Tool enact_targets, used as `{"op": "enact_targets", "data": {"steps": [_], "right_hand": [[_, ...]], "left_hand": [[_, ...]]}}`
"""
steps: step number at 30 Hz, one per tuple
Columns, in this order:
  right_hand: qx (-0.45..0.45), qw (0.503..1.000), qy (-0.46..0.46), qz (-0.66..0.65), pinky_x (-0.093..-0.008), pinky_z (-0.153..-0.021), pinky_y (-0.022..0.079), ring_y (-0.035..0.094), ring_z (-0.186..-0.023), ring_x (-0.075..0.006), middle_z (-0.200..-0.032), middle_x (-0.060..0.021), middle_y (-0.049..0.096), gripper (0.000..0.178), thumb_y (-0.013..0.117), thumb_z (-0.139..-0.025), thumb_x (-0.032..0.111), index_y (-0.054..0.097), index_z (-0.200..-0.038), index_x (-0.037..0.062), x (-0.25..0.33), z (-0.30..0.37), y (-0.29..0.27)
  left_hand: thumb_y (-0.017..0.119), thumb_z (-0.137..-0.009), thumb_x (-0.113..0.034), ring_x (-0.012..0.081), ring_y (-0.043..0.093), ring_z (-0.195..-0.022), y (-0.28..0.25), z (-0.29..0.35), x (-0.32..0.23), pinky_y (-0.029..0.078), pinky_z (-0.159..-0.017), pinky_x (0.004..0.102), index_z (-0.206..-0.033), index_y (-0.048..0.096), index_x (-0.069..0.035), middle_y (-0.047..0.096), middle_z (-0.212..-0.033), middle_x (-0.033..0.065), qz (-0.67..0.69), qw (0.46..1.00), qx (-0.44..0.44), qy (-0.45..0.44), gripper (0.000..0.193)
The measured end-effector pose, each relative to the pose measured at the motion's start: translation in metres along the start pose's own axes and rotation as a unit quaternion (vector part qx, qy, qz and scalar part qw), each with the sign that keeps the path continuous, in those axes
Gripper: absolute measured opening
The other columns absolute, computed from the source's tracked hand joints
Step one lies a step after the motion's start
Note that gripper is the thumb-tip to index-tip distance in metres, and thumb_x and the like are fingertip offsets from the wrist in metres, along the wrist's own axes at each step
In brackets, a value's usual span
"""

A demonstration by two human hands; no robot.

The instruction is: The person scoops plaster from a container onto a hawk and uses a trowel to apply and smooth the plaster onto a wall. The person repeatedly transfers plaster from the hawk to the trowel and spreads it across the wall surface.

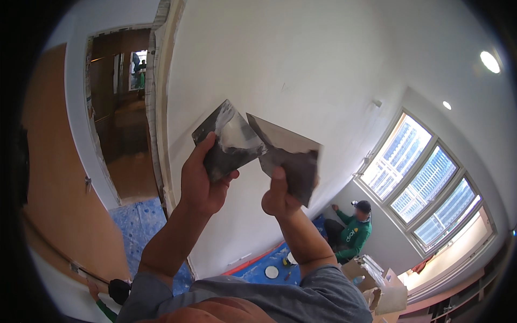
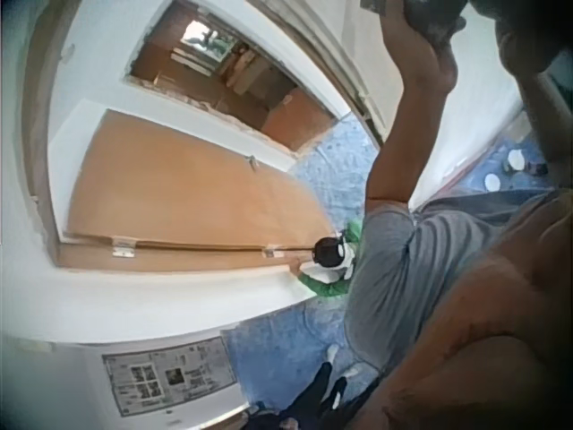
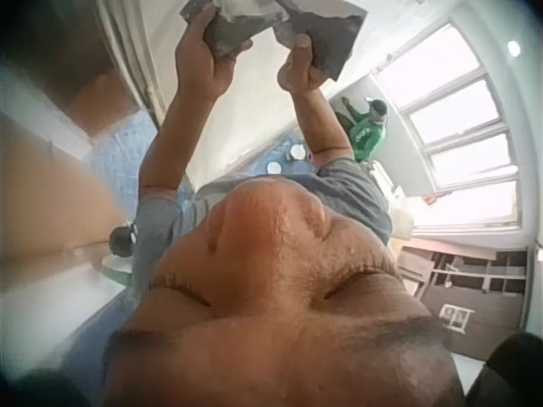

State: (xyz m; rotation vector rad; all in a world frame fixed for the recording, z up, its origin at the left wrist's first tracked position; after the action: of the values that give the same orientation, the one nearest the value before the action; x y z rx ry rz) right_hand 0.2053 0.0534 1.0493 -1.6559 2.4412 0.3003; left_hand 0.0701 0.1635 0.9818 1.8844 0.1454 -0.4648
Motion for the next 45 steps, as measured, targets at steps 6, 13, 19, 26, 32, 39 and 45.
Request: {"op": "enact_targets", "data": {"steps": [6,13,19,26,32,39,45], "right_hand": [[0.346,0.931,0.046,0.109,-0.04,-0.085,0.057,0.068,-0.107,-0.0302,-0.126,-0.0123,0.067,0.069,0.064,-0.072,-0.013,0.061,-0.135,0.0147,-0.036,0.011,0.038],[0.416,0.906,0.003,0.072,-0.0402,-0.099,0.05,0.064,-0.115,-0.026,-0.12,-0.0035,0.072,0.034,0.073,-0.078,0.013,0.078,-0.111,0.019,-0.041,-0.06,-0.006],[0.56,0.815,-0.088,0.118,-0.0456,-0.108,0.039,0.064,-0.115,-0.0214,-0.114,0.0079,0.074,0.04,0.079,-0.069,0.019,0.08,-0.107,0.031,-0.016,-0.062,0.041],[0.548,0.82,-0.091,0.137,-0.0469,-0.108,0.038,0.064,-0.111,-0.0189,-0.112,0.0079,0.074,0.045,0.08,-0.063,0.011,0.08,-0.104,0.0312,-0.021,-0.074,0.037],[0.629,0.757,-0.054,0.169,-0.0481,-0.109,0.037,0.064,-0.113,-0.0196,-0.109,0.0071,0.075,0.043,0.076,-0.063,0.009,0.081,-0.101,0.0273,-0.04,-0.06,0.046],[0.283,0.872,-0.024,0.398,-0.0369,-0.093,0.052,0.069,-0.106,-0.0274,-0.118,-0.0115,0.071,0.035,0.058,-0.093,-0.002,0.068,-0.125,0.0082,-0.126,-0.253,-0.012],[0.172,0.905,-0.033,0.389,-0.0448,-0.114,0.039,0.051,-0.132,-0.0352,-0.142,-0.0168,0.057,0.046,0.041,-0.097,0.0,0.054,-0.141,0.0069,-0.204,-0.38,0.044]], "left_hand": [[0.052,-0.102,-0.031,0.0222,0.071,-0.087,-0.026,0.006,-0.008,0.059,-0.061,0.0383,-0.127,0.053,-0.007,0.069,-0.104,0.0076,-0.057,0.998,0.034,-0.023,0.035],[0.054,-0.1,-0.031,0.0238,0.073,-0.08,-0.005,0.01,-0.018,0.057,-0.048,0.0358,-0.126,0.051,-0.003,0.069,-0.102,0.0124,-0.173,0.979,0.104,-0.036,0.039],[0.054,-0.1,-0.03,0.0233,0.073,-0.074,0.005,-0.002,-0.016,0.057,-0.046,0.0344,-0.126,0.051,-0.001,0.068,-0.1,0.0136,-0.211,0.967,0.134,-0.048,0.038],[0.054,-0.101,-0.027,0.023,0.073,-0.073,0.002,-0.01,-0.016,0.058,-0.046,0.0345,-0.124,0.053,0.0,0.068,-0.099,0.0136,-0.212,0.968,0.127,-0.049,0.035],[0.058,-0.099,-0.022,0.0213,0.072,-0.078,-0.006,-0.02,-0.033,0.059,-0.052,0.0359,-0.124,0.056,-0.001,0.068,-0.103,0.011,-0.194,0.976,0.093,-0.02,0.033],[0.055,-0.101,-0.022,0.0233,0.05,-0.131,-0.06,0.004,-0.126,0.037,-0.111,0.0368,-0.143,0.046,0.003,0.053,-0.141,0.0128,-0.302,0.883,0.086,0.35,0.049],[0.054,-0.1,-0.026,0.0261,0.049,-0.131,-0.105,0.001,-0.141,0.035,-0.112,0.0398,-0.143,0.042,0.007,0.051,-0.142,0.0151,-0.322,0.84,0.071,0.431,0.055]]}}
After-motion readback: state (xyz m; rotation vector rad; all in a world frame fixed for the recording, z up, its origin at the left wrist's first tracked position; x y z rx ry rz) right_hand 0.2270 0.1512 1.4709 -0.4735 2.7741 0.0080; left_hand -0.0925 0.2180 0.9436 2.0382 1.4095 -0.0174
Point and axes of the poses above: each hand's wrist, its own z-axis away from the middle knuckle, its own y-axis out of the palm, x = y × z, the point moved 10 cm from there along -z, towards the middle knuckle
